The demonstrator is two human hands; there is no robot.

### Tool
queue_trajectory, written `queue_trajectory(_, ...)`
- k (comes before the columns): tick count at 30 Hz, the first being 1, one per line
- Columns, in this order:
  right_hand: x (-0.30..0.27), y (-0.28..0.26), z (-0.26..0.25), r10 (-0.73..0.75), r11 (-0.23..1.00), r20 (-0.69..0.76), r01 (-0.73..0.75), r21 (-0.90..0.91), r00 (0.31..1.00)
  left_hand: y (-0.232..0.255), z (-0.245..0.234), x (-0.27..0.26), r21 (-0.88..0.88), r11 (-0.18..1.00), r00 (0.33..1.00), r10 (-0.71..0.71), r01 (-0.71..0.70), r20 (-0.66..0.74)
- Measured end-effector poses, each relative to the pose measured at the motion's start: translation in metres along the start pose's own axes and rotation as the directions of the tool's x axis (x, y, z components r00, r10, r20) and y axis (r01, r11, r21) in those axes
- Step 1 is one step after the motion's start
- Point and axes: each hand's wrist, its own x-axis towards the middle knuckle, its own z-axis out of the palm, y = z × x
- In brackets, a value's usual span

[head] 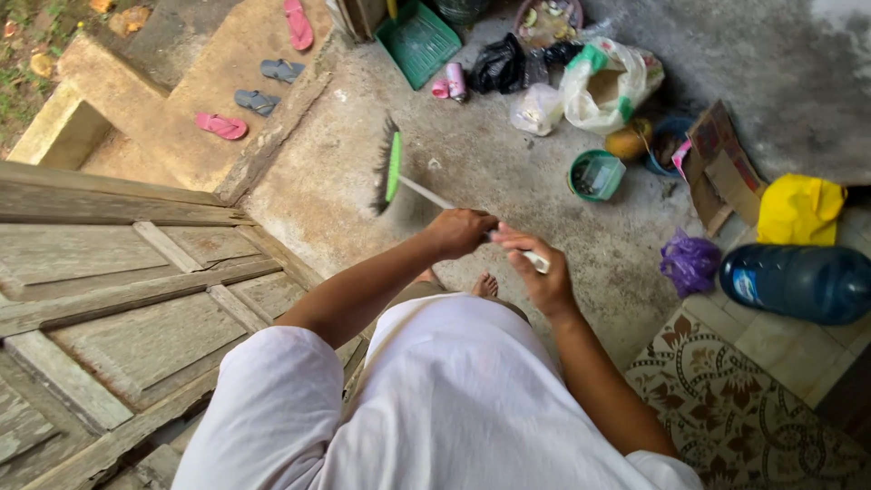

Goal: Sweeping the floor with a broom and moving objects to clean the area.

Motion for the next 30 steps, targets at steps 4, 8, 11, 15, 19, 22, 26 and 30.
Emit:
queue_trajectory(4, -0.030, -0.067, -0.053, -0.102, 0.993, -0.108, 0.096, -0.061, 0.989, 0.083, -0.006, 0.025, -0.058, 0.963, 0.964, 0.261, -0.264, -0.049)
queue_trajectory(8, -0.062, -0.105, -0.088, -0.144, 0.980, -0.068, 0.133, -0.150, 0.987, 0.149, 0.012, 0.057, -0.321, 0.852, 0.876, 0.469, -0.414, 0.113)
queue_trajectory(11, -0.081, -0.102, -0.099, -0.106, 0.937, -0.116, 0.060, -0.343, 0.988, 0.157, 0.072, 0.093, -0.442, 0.716, 0.768, 0.634, -0.540, 0.090)
queue_trajectory(15, -0.101, -0.047, -0.110, 0.136, 0.808, -0.216, -0.234, -0.540, 0.967, 0.150, 0.144, 0.139, -0.480, 0.766, 0.760, 0.592, -0.427, 0.269)
queue_trajectory(19, -0.114, 0.001, -0.118, 0.206, 0.825, -0.259, -0.310, -0.473, 0.944, 0.134, 0.189, 0.165, -0.266, 0.875, 0.779, 0.482, -0.404, 0.402)
queue_trajectory(22, -0.121, 0.039, -0.128, 0.279, 0.805, -0.314, -0.400, -0.439, 0.907, 0.127, 0.183, 0.171, -0.016, 0.929, 0.843, 0.344, -0.371, 0.413)
queue_trajectory(26, -0.128, 0.090, -0.127, 0.196, 0.920, -0.301, -0.282, -0.274, 0.933, 0.108, 0.159, 0.161, 0.116, 0.988, 0.893, 0.040, -0.103, 0.448)
queue_trajectory(30, -0.101, 0.103, -0.110, 0.206, 0.961, -0.266, -0.245, -0.124, 0.942, 0.046, 0.167, 0.158, 0.223, 0.974, 0.945, -0.029, -0.047, 0.325)
